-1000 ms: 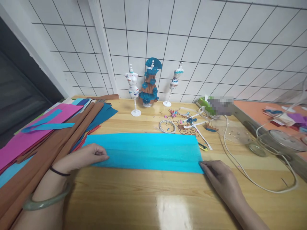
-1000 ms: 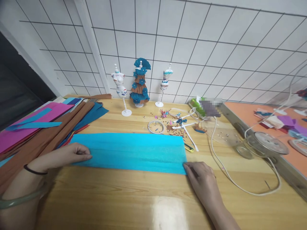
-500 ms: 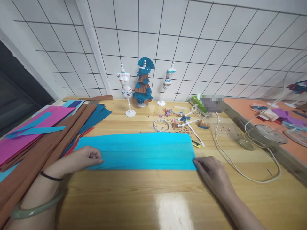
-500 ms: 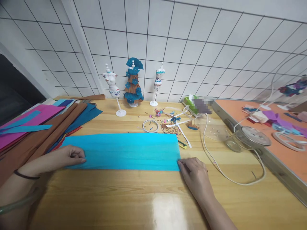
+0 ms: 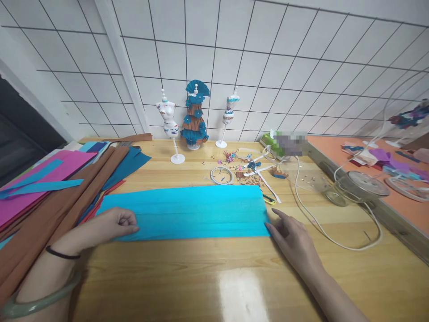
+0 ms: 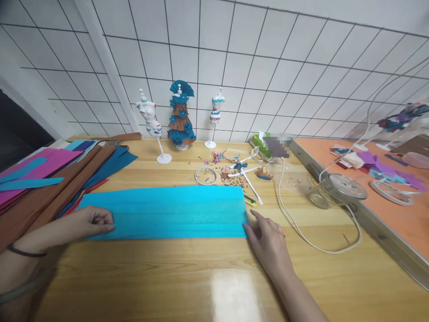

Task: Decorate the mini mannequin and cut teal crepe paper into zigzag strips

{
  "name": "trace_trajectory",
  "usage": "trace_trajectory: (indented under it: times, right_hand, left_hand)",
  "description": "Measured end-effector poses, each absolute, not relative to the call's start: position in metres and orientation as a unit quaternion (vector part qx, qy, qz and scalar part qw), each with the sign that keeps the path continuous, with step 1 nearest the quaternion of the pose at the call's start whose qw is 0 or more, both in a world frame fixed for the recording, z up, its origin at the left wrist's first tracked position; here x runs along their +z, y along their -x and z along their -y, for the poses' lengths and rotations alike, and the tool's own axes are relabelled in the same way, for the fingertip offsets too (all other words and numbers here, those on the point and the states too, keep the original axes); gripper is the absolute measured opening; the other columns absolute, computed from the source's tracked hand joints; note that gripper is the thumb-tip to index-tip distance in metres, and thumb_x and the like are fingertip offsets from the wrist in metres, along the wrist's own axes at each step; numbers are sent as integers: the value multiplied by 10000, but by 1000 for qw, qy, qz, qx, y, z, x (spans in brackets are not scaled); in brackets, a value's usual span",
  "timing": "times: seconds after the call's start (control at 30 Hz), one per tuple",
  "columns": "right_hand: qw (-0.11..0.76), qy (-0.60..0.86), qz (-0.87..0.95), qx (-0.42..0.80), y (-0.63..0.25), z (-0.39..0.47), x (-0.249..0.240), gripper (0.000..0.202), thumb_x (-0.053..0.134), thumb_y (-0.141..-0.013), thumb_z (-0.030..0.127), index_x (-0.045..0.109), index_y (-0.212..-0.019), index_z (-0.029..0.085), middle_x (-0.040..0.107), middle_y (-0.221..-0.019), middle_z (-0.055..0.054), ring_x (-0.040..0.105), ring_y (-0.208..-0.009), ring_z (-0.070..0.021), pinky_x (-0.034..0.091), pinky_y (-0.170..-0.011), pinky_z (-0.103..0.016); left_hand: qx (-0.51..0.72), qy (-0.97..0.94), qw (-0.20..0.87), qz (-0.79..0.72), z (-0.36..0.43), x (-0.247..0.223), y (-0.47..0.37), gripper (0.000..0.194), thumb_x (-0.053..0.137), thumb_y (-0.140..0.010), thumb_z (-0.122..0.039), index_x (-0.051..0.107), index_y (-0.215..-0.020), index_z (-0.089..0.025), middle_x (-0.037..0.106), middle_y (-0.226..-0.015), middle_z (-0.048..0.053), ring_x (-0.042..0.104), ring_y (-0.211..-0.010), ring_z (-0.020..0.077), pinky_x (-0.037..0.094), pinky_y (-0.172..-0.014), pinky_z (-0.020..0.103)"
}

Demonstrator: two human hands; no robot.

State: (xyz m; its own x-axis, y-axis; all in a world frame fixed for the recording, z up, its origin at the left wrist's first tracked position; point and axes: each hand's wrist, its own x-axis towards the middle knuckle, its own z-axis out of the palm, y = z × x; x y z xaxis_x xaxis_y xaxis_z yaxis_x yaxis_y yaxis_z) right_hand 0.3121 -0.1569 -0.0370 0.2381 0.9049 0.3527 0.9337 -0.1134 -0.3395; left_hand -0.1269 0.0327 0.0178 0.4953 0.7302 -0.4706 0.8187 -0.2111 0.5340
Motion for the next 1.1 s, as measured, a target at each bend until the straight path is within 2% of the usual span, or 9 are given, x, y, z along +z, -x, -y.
trace_trajectory:
  times: [0.33, 0.83, 0.97, 1.1]
  right_hand:
    - [265, 739, 619, -14, -311, 159, -39, 365, 519, -847, 423, 570, -1103, 168, 620, -699, -42, 587, -660, -205, 461, -658, -359]
    - [252, 692, 676, -34, -320, 161, -43, 267, 495, -864, 399, 639, -985, 209, 702, -879, -66, 627, -790, -231, 493, -701, -375]
    - [261, 669, 693, -70, -318, 161, -36, 233, 505, -868, 352, 642, -952, 183, 692, -854, -77, 617, -773, -231, 493, -696, -385]
    - [291, 612, 725, -122, -303, 162, -20, 181, 510, -864, 226, 635, -969, 147, 670, -893, -115, 616, -835, -249, 491, -733, -421]
  left_hand:
    - [-52, -776, 376, -503, -36, 9, 131, 331, 618, -652, -476, 576, -634, -148, 362, -538, -53, 321, -524, 100, 218, -475, 212]
    - [-41, -769, 383, -511, -32, 18, 128, 323, 610, -650, -472, 511, -616, -166, 373, -532, -58, 333, -509, 93, 242, -461, 206]
    - [-51, -766, 384, -512, -32, 17, 129, 325, 601, -665, -479, 514, -639, -167, 387, -543, -54, 349, -512, 96, 254, -458, 208]
    - [-48, -768, 382, -512, -34, 12, 132, 325, 606, -665, -483, 525, -654, -169, 399, -548, -52, 361, -515, 98, 256, -455, 207]
